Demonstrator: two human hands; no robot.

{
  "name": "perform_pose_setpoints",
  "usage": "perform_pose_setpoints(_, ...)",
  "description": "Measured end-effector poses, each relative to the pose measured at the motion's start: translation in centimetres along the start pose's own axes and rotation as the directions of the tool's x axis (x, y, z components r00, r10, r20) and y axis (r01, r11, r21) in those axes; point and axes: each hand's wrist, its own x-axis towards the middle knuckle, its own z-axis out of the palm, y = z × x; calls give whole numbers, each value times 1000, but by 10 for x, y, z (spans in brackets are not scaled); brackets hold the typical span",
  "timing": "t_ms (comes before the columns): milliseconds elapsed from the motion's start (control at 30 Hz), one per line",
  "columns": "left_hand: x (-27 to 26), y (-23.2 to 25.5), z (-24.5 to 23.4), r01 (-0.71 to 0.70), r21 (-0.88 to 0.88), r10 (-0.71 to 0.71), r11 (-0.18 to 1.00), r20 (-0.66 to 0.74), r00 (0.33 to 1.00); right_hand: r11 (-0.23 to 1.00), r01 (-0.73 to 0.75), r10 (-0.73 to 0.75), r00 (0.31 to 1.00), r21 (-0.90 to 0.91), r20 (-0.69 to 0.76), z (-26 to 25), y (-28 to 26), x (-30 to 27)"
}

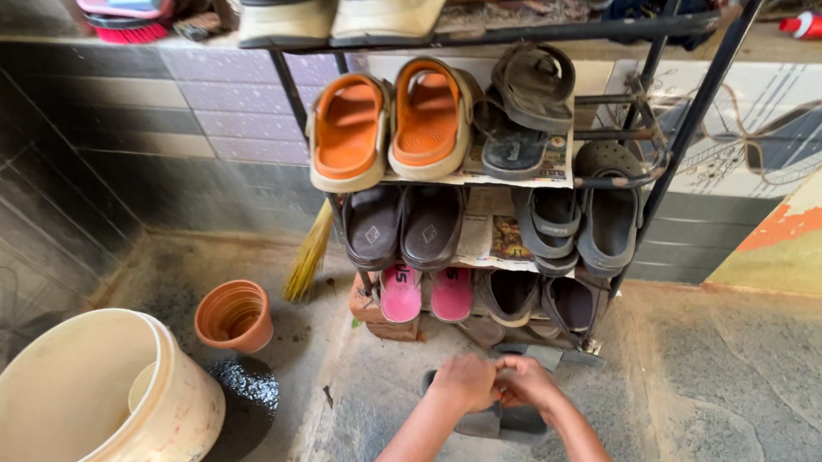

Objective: The person organizes footwear on a multi-tier metal shoe rack. They pick up various shoes and sandals from the floor and place them on the shelves, arranging them in pairs. The person also adjusts the position of shoes already on the rack to create a more orderly arrangement.

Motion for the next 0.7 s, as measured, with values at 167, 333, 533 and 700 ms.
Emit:
perform_pose_setpoints(167, -38, 22, -66, -18, 34, 25, 999, -226, 974, 908, 332, -362, 929, 255, 79, 20, -70, -34)
perform_pose_setpoints(333, -101, 42, -145, 80, 129, -28, 988, -365, 930, 798, 455, -409, 891, 396, -199, 39, -146, -99)
perform_pose_setpoints(533, -128, 33, -172, 162, -80, -178, 984, -297, 938, 465, 620, -527, 767, 632, -365, 54, -196, -157)
perform_pose_setpoints(700, -90, 8, -136, -226, -485, -107, 845, -567, 816, 415, 619, -562, 750, 667, -347, 61, -205, -173)
